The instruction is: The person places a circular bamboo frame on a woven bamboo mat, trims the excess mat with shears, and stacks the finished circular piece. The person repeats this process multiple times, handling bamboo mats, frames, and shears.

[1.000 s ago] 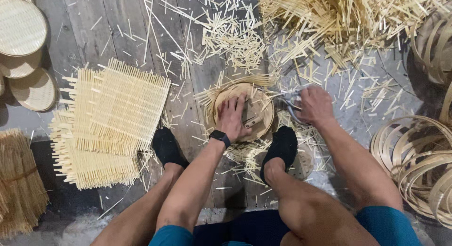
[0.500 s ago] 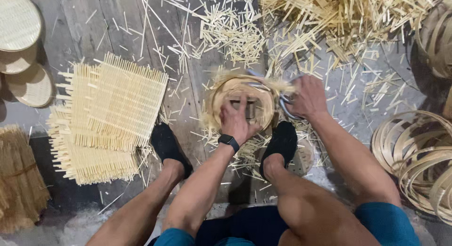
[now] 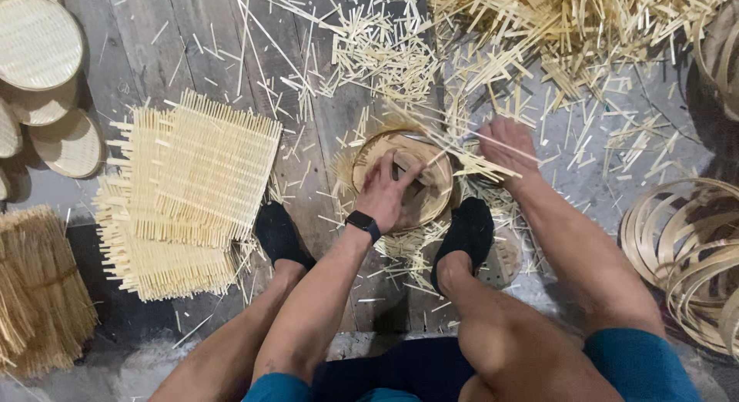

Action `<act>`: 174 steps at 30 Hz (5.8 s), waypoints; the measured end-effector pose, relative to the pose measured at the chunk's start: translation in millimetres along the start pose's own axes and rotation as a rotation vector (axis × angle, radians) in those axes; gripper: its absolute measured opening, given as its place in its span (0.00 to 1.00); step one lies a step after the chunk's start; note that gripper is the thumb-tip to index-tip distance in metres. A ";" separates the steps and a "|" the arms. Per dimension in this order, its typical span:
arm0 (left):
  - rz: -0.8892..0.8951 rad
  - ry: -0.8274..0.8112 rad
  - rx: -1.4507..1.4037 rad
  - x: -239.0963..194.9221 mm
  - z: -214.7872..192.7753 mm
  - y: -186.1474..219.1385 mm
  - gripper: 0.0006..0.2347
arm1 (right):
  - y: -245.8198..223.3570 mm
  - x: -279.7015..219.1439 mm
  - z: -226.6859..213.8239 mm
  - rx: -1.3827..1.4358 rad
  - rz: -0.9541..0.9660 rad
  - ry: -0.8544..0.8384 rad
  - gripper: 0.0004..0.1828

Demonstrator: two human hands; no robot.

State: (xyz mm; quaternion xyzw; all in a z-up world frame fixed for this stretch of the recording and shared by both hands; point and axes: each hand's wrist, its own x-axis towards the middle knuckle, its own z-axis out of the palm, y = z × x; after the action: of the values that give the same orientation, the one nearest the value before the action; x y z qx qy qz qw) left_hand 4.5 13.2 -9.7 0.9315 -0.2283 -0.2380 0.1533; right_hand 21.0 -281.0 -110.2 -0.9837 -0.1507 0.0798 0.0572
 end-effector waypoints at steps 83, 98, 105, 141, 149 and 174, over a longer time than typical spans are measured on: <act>-0.318 0.224 -0.163 -1.8 8.0 20.0 0.46 | 23.8 -27.8 43.7 0.353 0.182 -0.100 0.19; 0.196 -0.062 -0.138 -8.0 3.8 14.9 0.39 | -0.7 -3.0 -10.7 0.116 -0.097 -0.053 0.14; 0.277 -0.137 -0.067 -4.8 4.7 -0.8 0.42 | 29.1 -9.4 -20.8 0.175 0.149 -0.295 0.12; -0.281 -0.002 -0.527 92.1 53.8 -60.8 0.14 | -86.0 -53.0 57.5 1.546 0.768 -0.231 0.11; -0.139 0.209 -0.506 79.7 44.3 -67.3 0.12 | -93.6 -51.7 27.1 1.352 0.760 -0.135 0.13; -0.847 0.041 -1.991 -68.6 71.7 -85.6 0.12 | -107.8 -62.6 -15.7 1.911 0.845 -0.343 0.12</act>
State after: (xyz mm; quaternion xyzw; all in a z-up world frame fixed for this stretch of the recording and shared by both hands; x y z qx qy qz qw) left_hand -55.8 107.3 -78.1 0.3957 0.4105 -0.3347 0.7503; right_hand -66.2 -199.3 -71.3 -0.4783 0.3231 0.3166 0.7527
